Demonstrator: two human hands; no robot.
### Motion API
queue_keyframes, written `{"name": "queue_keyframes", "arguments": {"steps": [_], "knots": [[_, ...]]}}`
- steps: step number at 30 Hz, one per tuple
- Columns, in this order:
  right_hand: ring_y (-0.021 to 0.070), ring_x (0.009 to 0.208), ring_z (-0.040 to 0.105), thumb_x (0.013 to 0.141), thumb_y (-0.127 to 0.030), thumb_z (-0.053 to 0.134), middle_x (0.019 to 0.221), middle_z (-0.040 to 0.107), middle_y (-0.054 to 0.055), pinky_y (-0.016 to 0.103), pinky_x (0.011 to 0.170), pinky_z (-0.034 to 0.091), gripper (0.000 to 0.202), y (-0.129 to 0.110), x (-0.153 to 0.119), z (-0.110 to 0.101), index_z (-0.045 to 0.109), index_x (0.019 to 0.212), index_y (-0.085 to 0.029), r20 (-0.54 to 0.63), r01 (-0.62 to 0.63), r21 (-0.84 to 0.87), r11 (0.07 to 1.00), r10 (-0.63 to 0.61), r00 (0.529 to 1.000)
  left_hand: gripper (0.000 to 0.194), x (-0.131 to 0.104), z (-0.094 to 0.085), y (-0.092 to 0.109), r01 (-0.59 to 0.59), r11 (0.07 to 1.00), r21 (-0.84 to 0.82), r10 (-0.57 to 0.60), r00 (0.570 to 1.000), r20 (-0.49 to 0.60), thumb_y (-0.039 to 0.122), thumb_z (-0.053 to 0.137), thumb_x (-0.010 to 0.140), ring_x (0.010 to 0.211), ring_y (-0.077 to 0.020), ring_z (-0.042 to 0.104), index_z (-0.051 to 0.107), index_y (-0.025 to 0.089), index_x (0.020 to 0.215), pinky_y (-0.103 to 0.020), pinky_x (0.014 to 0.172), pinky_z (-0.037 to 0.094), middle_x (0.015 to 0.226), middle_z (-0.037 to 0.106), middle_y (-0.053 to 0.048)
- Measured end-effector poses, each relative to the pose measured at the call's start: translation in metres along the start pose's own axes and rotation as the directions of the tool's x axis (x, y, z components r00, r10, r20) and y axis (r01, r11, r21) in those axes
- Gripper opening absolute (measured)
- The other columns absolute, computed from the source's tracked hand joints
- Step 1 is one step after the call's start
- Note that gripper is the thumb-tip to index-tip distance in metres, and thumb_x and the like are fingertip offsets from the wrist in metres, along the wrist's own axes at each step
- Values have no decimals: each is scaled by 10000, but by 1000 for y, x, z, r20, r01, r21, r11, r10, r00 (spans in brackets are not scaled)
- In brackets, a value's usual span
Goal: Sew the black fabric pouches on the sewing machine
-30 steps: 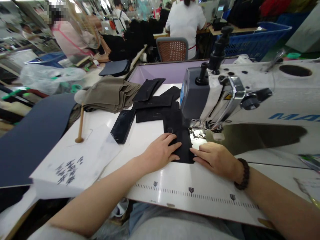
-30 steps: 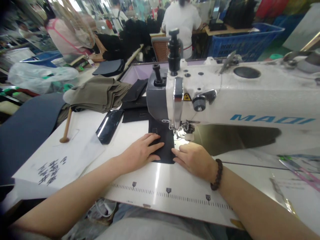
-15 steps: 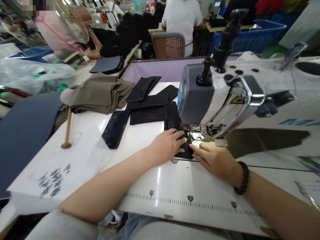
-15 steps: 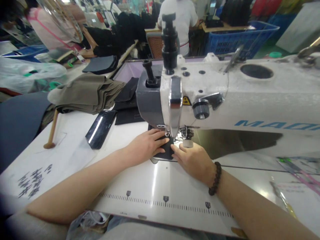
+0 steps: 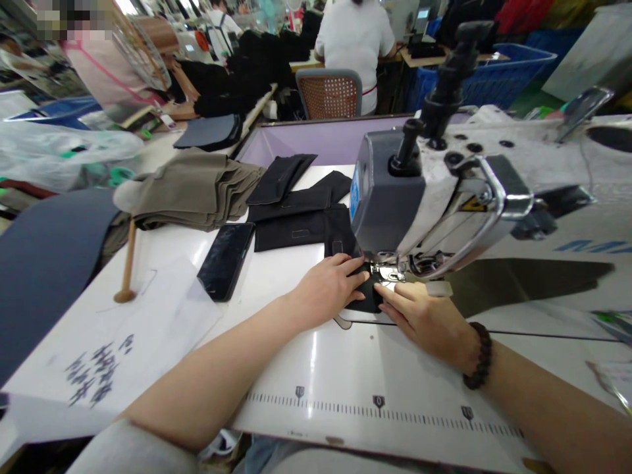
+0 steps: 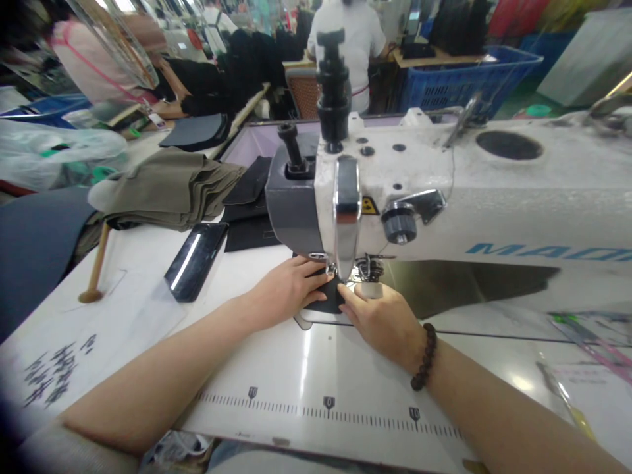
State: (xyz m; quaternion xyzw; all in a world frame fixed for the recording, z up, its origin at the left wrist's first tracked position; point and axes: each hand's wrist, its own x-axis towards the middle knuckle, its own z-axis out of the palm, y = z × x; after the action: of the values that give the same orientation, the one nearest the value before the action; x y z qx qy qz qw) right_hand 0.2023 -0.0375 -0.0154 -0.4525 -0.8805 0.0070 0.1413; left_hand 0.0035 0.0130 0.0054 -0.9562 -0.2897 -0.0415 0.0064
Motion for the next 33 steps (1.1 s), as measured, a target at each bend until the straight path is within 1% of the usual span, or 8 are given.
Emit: {"name": "queue_keyframes", "arguments": {"steps": [5,9,18,26,28,31,33], "knots": [[138,689,569,833,-249,453,765,631,55,225,567,413,279,-1,1,-1,585,1052,-138,-21,12,-17,1000,-13,1000,315,1,0,-2,-12,1000,-10,12,1000,-22,345,505,829,1005,-217,484,552,122,1047,-318,880,377,1132,529,-87],[141,690,572,827,-250,461,766,633,55,229,556,418,278,-2,2,-1,588,1049,-140,-23,6,-19,1000,-7,1000,313,2,1,-2,-18,1000,-19,17,1000,-16,341,499,834,1007,-216,484,556,118,1046,-319,881,378,1125,535,-90],[157,737,583,832,-247,445,808,645,73,252,631,450,280,-1,1,0,588,1049,-144,-14,6,-7,1000,-7,1000,316,2,0,-3,-28,999,-16,28,1000,-12,344,485,842,1026,-210,480,553,119,1053,-319,898,364,1138,532,-93],[149,703,568,840,-260,446,799,629,63,250,614,421,293,0,2,2,569,1073,-131,-2,-24,-23,999,24,1000,309,2,1,-7,-34,999,-27,33,999,-41,322,492,840,1019,-216,479,549,112,1059,-327,911,364,1117,533,-100],[143,693,561,844,-264,439,772,623,62,243,596,410,278,0,2,0,585,1039,-130,-20,20,-14,1000,-20,1000,268,0,-1,-6,-61,997,-51,60,998,-23,299,472,852,1001,-213,484,569,117,1023,-328,889,382,1094,538,-101],[122,586,516,863,-279,401,658,582,41,241,538,374,276,0,0,-6,616,962,-136,-37,161,8,987,-160,986,222,-4,-4,-1,-149,981,-122,151,989,7,215,416,878,961,-189,494,575,136,1010,-308,844,410,1048,553,-80],[112,534,477,875,-291,378,608,549,28,245,508,345,295,-1,-1,-8,627,931,-140,-39,218,16,976,-218,975,219,-7,-5,3,-195,967,-165,199,980,6,179,402,880,951,-177,494,573,140,1011,-296,828,420,1033,559,-72]]}}
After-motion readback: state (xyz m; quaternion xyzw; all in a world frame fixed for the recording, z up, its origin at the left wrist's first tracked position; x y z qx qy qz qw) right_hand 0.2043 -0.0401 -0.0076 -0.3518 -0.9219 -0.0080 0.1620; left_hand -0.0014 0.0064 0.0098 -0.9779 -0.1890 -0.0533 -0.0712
